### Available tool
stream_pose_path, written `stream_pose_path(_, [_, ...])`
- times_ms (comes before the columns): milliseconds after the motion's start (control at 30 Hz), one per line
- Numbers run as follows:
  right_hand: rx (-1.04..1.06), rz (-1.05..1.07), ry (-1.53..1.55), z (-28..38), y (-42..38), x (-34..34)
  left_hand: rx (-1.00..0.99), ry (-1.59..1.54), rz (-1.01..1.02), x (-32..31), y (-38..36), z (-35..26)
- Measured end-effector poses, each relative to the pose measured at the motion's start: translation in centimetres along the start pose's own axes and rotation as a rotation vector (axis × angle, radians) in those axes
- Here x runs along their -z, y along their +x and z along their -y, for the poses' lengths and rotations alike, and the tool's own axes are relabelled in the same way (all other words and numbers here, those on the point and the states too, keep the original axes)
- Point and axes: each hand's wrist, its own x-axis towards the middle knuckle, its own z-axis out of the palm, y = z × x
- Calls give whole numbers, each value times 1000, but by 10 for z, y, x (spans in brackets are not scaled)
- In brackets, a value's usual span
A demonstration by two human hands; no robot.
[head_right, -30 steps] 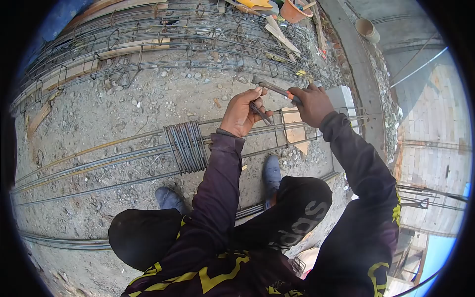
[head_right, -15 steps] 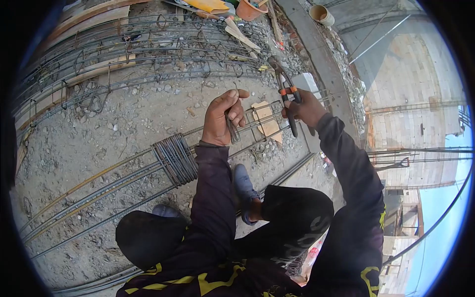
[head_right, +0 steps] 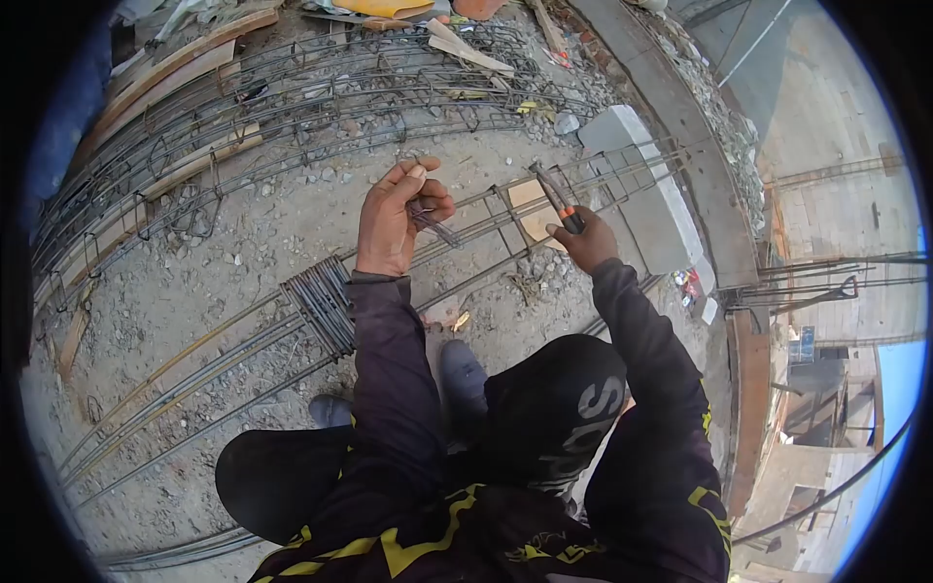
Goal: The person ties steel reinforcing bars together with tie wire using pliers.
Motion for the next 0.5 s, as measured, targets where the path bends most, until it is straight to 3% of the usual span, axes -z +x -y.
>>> stream_pose_path(100, [68,-139,-16,-37,19,-59,55,125,-134,-7,-11,6])
stream_pose_path(133, [26,-138,-116,-40,24,-70,85,83,-99,-3,-13,12])
stream_pose_path(167, [134,-286,-327,-25,16,-70,88,125,-142,-6,-18,15])
stream_pose_path(233, [388,-218,-1,18,6,-50,79,201,-240,-19,-26,27])
stream_pose_path(333, [563,268,797,79,-25,-44,-34,161,-183,-29,-30,69])
stream_pose_path(433, [544,526,831,89,-32,-55,13,114,-258,-45,-42,86])
stream_pose_path(500, [380,608,1126,90,-39,-68,62,368,-138,-37,-44,78])
